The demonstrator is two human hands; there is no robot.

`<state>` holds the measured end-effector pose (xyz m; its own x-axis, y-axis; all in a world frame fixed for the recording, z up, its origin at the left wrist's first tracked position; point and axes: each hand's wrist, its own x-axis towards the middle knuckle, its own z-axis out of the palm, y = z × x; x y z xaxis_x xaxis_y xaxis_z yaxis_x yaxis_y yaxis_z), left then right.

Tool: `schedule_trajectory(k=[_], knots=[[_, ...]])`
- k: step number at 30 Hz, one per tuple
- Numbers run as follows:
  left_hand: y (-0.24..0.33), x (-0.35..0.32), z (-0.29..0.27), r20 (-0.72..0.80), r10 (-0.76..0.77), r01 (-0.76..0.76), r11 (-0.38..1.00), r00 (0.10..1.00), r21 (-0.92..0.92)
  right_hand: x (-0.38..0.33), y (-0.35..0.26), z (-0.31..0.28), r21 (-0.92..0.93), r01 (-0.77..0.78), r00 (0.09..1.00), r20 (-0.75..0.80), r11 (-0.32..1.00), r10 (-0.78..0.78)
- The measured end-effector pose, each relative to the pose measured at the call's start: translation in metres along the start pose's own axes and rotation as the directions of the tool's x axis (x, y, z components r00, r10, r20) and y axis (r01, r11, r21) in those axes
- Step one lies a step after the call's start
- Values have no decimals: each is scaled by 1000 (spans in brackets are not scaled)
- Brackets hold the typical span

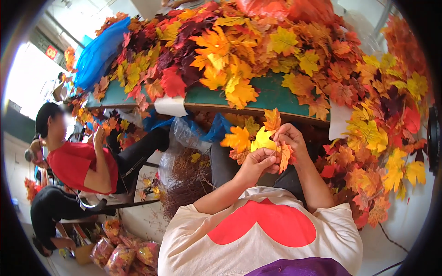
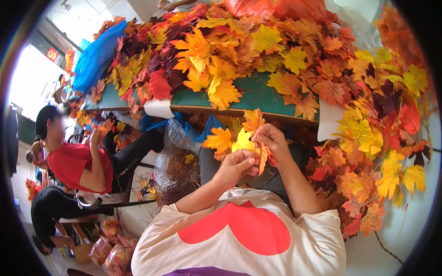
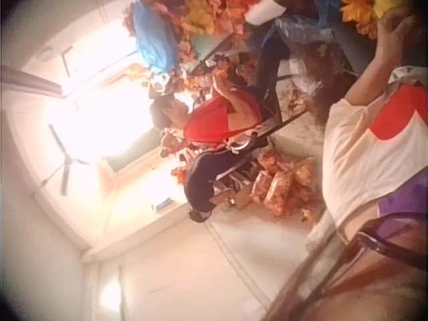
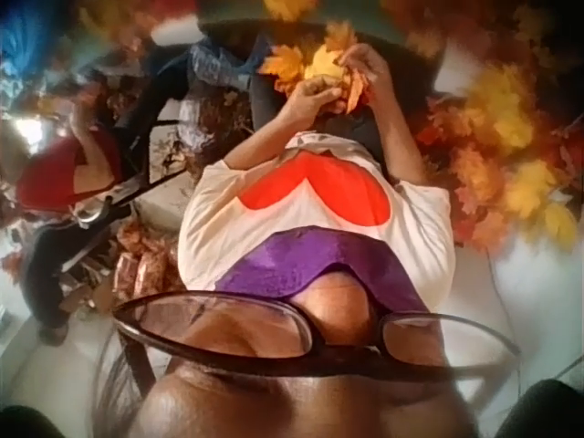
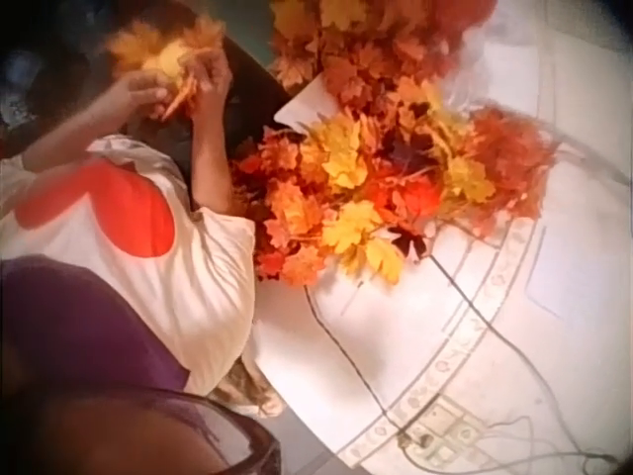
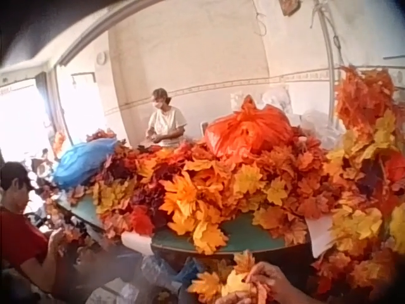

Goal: The person attaches artificial leaves onto a decorative vine by hand, picking up leaves from the table and securing them along the stem.

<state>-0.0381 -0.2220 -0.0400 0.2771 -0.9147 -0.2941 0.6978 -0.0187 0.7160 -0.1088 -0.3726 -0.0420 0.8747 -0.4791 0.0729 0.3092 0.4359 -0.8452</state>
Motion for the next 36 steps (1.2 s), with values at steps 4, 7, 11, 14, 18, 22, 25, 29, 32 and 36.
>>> schedule_trajectory(k=[4, 7, 11, 14, 18, 22, 25, 29, 32, 36], knots=[[19, -2, -4, 98, -166, 192, 895, 981, -403, 12, 3, -1, 1, 25, 1000, 6, 1000, -25], [23, -7, 3, 209, -192, 282, 734, 959, -618, 18, 6, -1, 147, -34, 994, 104, 989, 19], [22, -4, 4, 134, -1, 60, 897, 991, -439, 27, 17, 7, 170, -214, 960, 217, 962, 175], [30, -2, 10, 38, 96, -79, 944, 995, -321, 35, 21, 16, 94, -223, 946, 261, 970, 192], [30, 2, 2, -84, 184, -198, 958, 979, -206, 61, -9, 31, -298, -97, 941, 284, 949, 186], [35, 1, 3, -165, 189, -224, 947, 968, -232, 106, -59, 45, -731, 220, 969, 241, 646, -57], [37, 2, 5, -147, 208, -238, 944, 967, -227, 159, -98, 64, -818, 370, 914, 236, 441, -330], [39, 3, 8, 6, 186, -176, 941, 983, -289, 259, -128, 78, -905, 412, 767, 280, 109, -578], [39, 7, 8, 113, 110, -56, 913, 987, -405, 342, -147, 62, -965, 253, 780, 249, -75, -573], [43, 7, 4, 181, 45, 60, 842, 982, -536, 379, -134, 73, -858, -183, 898, 53, -480, -437]])
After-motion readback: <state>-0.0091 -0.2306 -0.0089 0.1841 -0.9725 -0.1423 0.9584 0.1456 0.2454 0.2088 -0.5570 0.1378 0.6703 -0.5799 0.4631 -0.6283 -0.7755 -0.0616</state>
